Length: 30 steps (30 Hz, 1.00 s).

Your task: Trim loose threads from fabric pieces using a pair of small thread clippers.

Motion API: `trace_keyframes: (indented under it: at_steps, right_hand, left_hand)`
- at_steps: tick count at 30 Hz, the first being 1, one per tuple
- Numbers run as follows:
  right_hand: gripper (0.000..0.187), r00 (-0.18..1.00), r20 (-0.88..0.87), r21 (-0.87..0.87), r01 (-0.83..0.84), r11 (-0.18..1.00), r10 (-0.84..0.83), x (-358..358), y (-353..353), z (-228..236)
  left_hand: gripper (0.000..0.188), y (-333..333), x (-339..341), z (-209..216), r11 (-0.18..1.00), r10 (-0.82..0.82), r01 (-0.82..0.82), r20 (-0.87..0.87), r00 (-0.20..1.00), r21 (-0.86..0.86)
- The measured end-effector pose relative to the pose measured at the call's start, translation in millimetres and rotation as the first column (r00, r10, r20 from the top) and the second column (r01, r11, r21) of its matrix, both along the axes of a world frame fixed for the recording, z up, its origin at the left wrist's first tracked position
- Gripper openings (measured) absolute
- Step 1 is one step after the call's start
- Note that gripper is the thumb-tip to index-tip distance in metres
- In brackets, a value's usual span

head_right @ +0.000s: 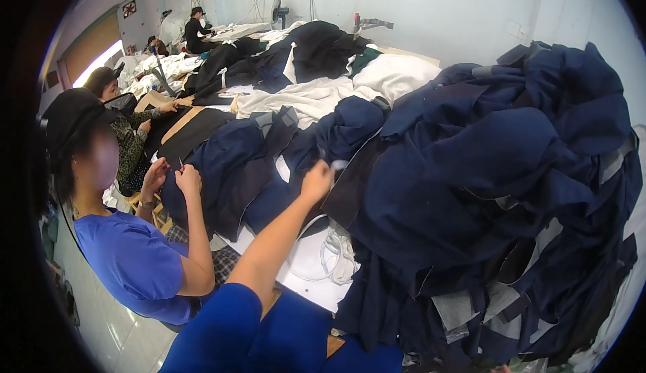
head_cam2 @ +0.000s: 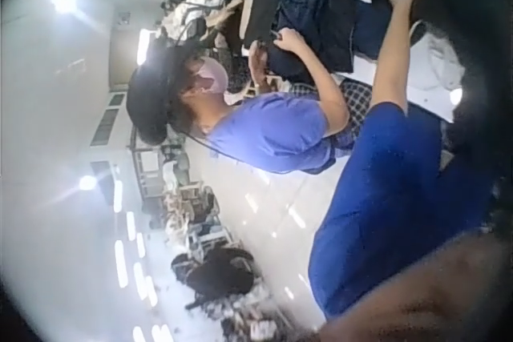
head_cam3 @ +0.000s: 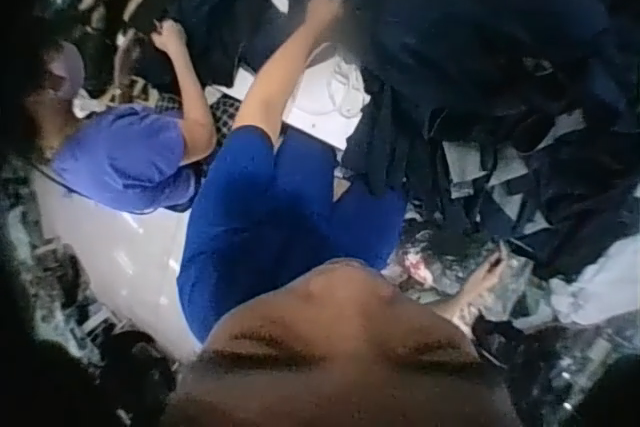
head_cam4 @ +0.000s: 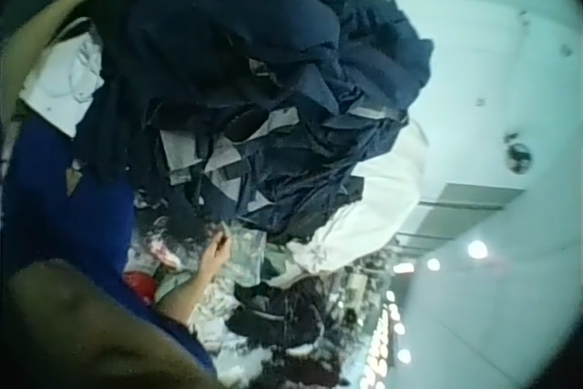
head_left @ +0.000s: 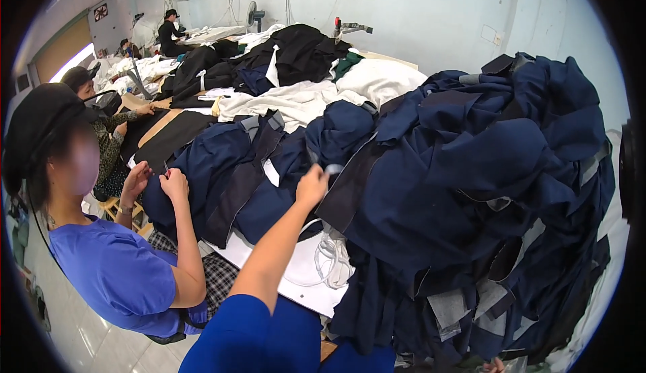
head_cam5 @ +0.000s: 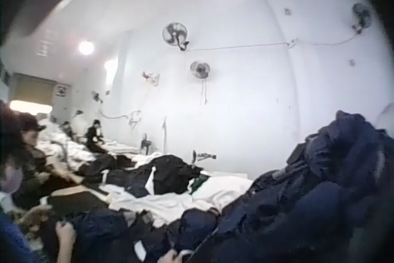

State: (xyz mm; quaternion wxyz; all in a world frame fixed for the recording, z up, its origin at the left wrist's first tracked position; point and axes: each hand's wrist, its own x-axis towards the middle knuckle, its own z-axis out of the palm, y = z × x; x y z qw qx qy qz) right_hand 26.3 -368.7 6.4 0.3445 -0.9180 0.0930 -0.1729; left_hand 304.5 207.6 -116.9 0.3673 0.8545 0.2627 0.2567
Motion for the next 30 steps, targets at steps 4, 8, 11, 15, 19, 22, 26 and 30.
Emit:
trace_keyframes:
  at_steps: [4,8,11,15,19,22,26,30]
  right_hand:
    - [0.028,0.994,0.039,0.157,-0.108,0.982,0.103,10.0,10.4,-14.5]
    - [0.032,0.964,0.161,0.430,-0.260,0.864,0.210,28.7,24.0,-29.5]
    - [0.039,0.934,0.338,0.679,-0.325,0.658,0.113,55.0,58.0,-62.1]
    - [0.041,0.947,0.246,0.909,-0.299,0.290,0.206,57.3,132.6,-59.4]
    - [0.039,0.906,0.012,0.906,-0.189,0.378,0.424,34.9,171.4,-72.0]
    - [0.028,0.810,-0.059,0.619,-0.428,0.658,0.583,5.3,170.6,-125.0]
    - [0.034,0.698,-0.294,0.373,-0.545,0.750,0.653,-44.2,168.6,-142.3]
    - [0.031,0.772,-0.249,0.679,-0.291,0.674,0.585,-55.3,165.4,-141.9]
  left_hand:
    - [0.020,-22.7,-39.1,140.4,0.898,0.046,0.335,0.817,0.574,-0.286]
    - [0.014,-77.2,-147.7,257.1,0.745,-0.308,0.667,0.906,0.292,0.038]
    - [0.022,-109.8,-199.9,262.2,0.310,-0.879,0.845,0.471,0.079,0.436]
    - [0.065,-171.8,-246.1,266.6,-0.269,-0.736,0.748,-0.371,-0.566,-0.607]
    - [0.053,-139.2,-249.0,148.8,0.180,-0.926,0.956,0.288,0.244,-0.232]
    - [0.041,-103.5,-212.9,59.9,0.761,-0.645,0.612,0.144,0.751,0.214]
    - [0.080,-81.8,-194.6,-19.8,0.967,-0.164,0.216,-0.313,0.935,0.139]
    - [0.048,-105.7,-206.4,-49.2,0.900,-0.435,0.434,-0.052,0.899,-0.040]
